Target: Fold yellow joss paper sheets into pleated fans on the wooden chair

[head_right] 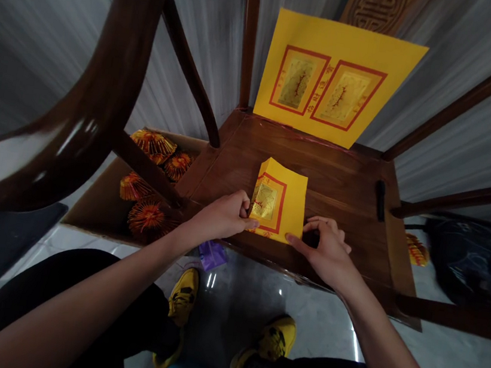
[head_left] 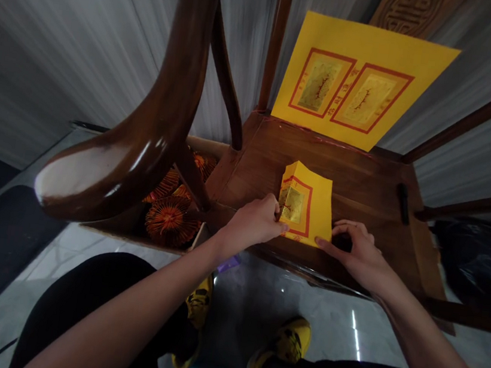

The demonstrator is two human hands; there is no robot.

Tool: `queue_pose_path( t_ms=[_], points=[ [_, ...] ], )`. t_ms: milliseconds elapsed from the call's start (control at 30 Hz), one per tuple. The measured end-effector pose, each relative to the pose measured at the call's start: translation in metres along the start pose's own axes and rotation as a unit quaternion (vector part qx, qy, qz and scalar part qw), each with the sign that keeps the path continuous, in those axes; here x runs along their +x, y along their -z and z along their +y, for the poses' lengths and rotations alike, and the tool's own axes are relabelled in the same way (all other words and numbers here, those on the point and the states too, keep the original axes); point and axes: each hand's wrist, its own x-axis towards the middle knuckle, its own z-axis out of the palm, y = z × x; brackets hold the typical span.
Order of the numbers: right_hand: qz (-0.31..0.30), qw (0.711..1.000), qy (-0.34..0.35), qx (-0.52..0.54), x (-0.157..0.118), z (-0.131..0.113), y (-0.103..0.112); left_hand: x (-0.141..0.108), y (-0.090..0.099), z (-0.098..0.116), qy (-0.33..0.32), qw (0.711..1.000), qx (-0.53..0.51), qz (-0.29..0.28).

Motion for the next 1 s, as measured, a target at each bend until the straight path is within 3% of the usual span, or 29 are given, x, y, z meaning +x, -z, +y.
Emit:
queue_pose_path(
  t_ms=[267,600,833,1000],
  points=[
    [-0.003,1.000,-0.010,-0.022,-0.001,0.001,0.000,-0.005,0.010,0.018,0.045,0.997,0.055,-0.011],
    [-0.005,0.998,-0.003,-0.066,0.001,-0.004,-0.004,-0.011,0.016,0.032,0.038,0.992,0.112,-0.037],
    [-0.020,0.998,0.009,-0.063,0.001,-0.006,-0.003,-0.009,0.002,0.030,0.049,0.995,0.081,0.034],
    [-0.035,0.998,-0.001,-0.061,0.000,-0.008,0.002,-0.008,-0.005,0.032,0.044,0.995,0.087,0.038]
  ],
)
